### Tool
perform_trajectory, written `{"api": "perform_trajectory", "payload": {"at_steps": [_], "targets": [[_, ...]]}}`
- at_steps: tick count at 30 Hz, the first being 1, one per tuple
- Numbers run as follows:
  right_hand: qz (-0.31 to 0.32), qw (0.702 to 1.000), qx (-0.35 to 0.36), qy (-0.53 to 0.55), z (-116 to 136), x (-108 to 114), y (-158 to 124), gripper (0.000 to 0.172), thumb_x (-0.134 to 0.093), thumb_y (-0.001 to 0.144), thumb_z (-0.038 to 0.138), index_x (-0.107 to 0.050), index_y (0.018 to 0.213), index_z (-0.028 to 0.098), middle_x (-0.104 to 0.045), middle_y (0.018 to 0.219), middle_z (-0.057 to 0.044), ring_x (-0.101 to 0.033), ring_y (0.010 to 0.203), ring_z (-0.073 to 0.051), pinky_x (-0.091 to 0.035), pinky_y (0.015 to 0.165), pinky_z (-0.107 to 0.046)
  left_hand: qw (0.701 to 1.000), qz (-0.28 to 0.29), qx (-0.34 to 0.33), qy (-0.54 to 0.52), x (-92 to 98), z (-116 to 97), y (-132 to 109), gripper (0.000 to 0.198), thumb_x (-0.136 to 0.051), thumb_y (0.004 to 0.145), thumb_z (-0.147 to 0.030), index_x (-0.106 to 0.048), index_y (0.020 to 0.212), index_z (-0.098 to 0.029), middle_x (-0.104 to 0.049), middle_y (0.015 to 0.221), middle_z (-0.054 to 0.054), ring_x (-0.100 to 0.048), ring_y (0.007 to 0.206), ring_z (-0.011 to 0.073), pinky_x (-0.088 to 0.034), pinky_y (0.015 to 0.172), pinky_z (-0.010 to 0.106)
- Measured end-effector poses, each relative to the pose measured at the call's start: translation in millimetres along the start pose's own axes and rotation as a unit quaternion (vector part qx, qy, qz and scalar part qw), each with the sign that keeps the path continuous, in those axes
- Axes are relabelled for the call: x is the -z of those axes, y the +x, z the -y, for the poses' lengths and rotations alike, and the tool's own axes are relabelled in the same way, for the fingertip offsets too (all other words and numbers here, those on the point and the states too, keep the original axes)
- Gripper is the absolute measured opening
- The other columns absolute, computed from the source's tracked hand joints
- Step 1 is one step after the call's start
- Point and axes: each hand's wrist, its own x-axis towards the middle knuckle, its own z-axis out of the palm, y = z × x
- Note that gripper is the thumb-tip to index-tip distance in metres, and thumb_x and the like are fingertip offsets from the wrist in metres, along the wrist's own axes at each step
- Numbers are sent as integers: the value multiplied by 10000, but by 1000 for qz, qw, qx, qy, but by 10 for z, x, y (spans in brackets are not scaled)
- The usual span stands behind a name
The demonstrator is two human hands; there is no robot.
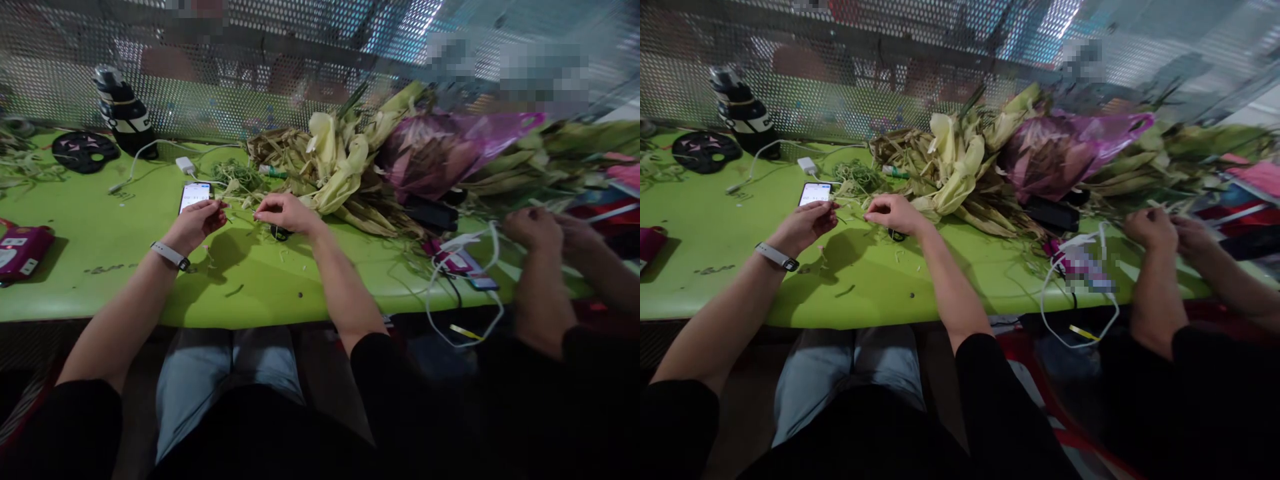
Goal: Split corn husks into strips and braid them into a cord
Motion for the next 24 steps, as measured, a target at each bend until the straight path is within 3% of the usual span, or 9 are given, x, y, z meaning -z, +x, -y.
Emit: {"api": "perform_trajectory", "payload": {"at_steps": [4, 7, 13, 15, 19, 21, 24], "targets": [[-65, 996, 47, -23, 46, 11, -22, 213, -705, 816, 396, -716, 799, 184, -658, 835, -34, -560, 757, -158, -475, 731, -328, 997, 4, -32, 74, -34, 46, -12, 95, -715, 889, -186, -725, 819, -124, -661, 674, 27, -634, 612, 82, -595, 718, 234], [-121, 989, 69, -38, 59, 41, -32, 227, -695, 840, 410, -700, 790, 189, -647, 835, -33, -559, 769, -163, -489, 746, -338, 989, 40, -39, 139, -44, 86, -25, 115, -761, 855, -234, -746, 813, -128, -655, 657, 23, -630, 607, 89, -587, 707, 242], [-129, 986, 92, -52, 67, 99, -47, 200, -698, 850, 377, -694, 775, 191, -634, 828, -28, -561, 756, -159, -492, 737, -335, 966, 113, -66, 224, 9, 75, -40, 146, -739, 853, -297, -785, 869, -160, -717, 797, 66, -616, 687, 118, -548, 725, 261], [-131, 984, 97, -70, 83, 91, -50, 186, -696, 854, 364, -703, 771, 198, -640, 832, -31, -567, 769, -166, -494, 744, -341, 943, 117, -99, 295, 12, 63, -48, 143, -693, 873, -278, -784, 881, -168, -713, 808, 65, -602, 696, 128, -521, 711, 265], [-139, 980, 111, -87, 118, 51, -48, 184, -714, 852, 369, -727, 763, 208, -642, 829, -35, -575, 799, -180, -505, 789, -364, 868, 170, -175, 432, -70, 39, -126, 141, -643, 864, -232, -776, 873, -185, -677, 800, 50, -588, 708, 158, -475, 690, 282], [-129, 982, 115, -75, 115, 37, -39, 194, -735, 840, 396, -734, 765, 217, -642, 832, -34, -580, 818, -186, -507, 816, -373, 843, 221, -196, 450, -142, 18, -201, 148, -623, 864, -216, -769, 853, -197, -668, 843, 50, -605, 762, 171, -479, 746, 292], [-94, 991, 89, -11, 35, 13, 4, 229, -760, 809, 446, -739, 779, 220, -654, 852, -29, -588, 830, -177, -507, 825, -358, 835, 309, -197, 410, -225, -18, -311, 137, -617, 886, -245, -742, 855, -196, -655, 847, 44, -605, 776, 161, -480, 775, 281]]}}
